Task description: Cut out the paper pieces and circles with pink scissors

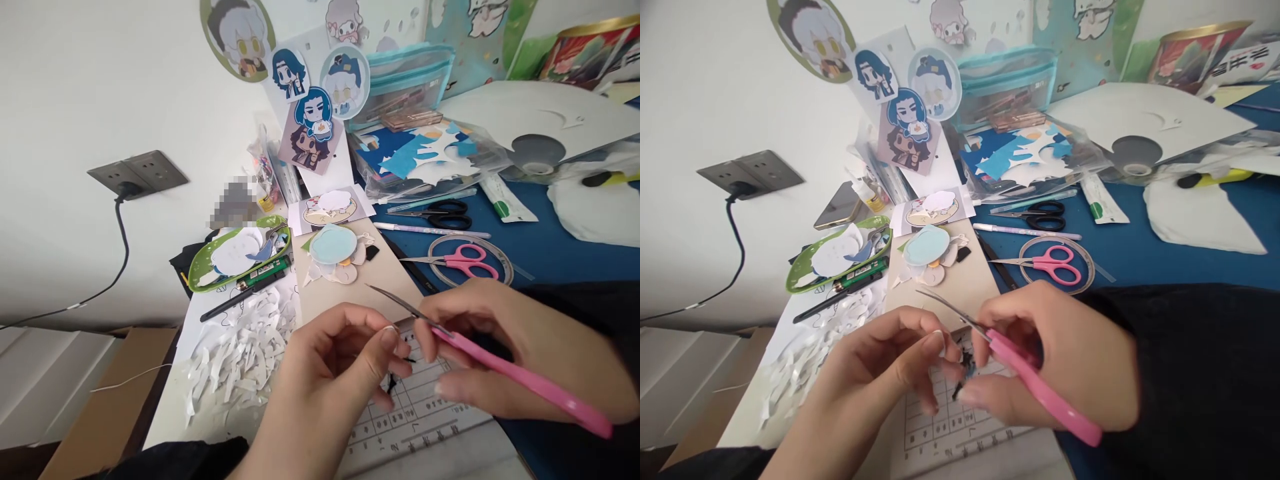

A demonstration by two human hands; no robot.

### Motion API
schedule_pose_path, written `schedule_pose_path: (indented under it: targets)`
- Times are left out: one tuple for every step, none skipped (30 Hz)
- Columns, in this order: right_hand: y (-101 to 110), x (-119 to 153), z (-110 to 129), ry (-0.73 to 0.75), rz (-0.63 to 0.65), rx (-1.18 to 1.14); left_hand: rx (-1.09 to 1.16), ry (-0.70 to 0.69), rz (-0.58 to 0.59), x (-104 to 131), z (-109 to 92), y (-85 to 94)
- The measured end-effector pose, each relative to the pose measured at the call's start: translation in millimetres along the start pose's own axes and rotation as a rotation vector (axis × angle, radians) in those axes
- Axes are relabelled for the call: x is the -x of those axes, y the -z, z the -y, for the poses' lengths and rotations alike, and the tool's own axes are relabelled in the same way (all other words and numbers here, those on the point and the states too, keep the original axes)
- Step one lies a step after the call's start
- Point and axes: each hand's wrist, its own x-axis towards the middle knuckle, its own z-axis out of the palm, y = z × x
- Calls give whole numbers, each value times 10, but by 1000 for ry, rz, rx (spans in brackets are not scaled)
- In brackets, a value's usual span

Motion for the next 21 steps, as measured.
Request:
schedule_pose_path:
  targets:
    - [31, 17, -18, 9, 1, 52, 36, 29, 12, 2, -6, 9]
    - [57, 30, -34, 12, 1, 98, 66, 52, 22, 2, -13, 21]
    - [75, 39, -46, 11, 1, 137, 89, 65, 26, 0, -21, 33]
    - [85, 44, -55, 9, 4, 166, 104, 69, 27, -5, -28, 45]
    - [86, 46, -61, 1, 6, 188, 113, 68, 24, -13, -35, 55]
    - [79, 46, -64, -6, 7, 209, 119, 65, 15, -23, -40, 64]
    - [65, 46, -65, -13, 4, 229, 124, 58, 9, -34, -44, 71]
    - [48, 46, -65, -17, -1, 249, 130, 51, 0, -45, -47, 75]
    - [29, 49, -64, -24, -10, 268, 136, 48, -7, -56, -49, 78]
    - [9, 53, -63, -36, -20, 288, 144, 46, -10, -63, -50, 79]
    - [-9, 60, -61, -50, -32, 304, 150, 51, -14, -66, -51, 79]
    - [-24, 68, -59, -66, -45, 315, 155, 60, -13, -65, -52, 78]
    - [-37, 77, -58, -81, -58, 320, 157, 71, -18, -59, -52, 76]
    - [-48, 86, -58, -90, -67, 318, 157, 80, -23, -49, -51, 75]
    - [-56, 93, -59, -92, -70, 309, 154, 89, -32, -37, -49, 73]
    - [-62, 99, -61, -88, -68, 296, 150, 100, -44, -23, -46, 71]
    - [-68, 102, -64, -83, -63, 284, 148, 109, -54, -9, -41, 68]
    - [-72, 103, -67, -78, -57, 272, 148, 115, -63, 3, -35, 64]
    - [-77, 102, -69, -75, -54, 260, 150, 117, -71, 12, -29, 60]
    - [-82, 100, -69, -76, -54, 247, 152, 115, -76, 17, -23, 55]
    - [-89, 98, -66, -77, -54, 236, 153, 105, -84, 18, -18, 49]
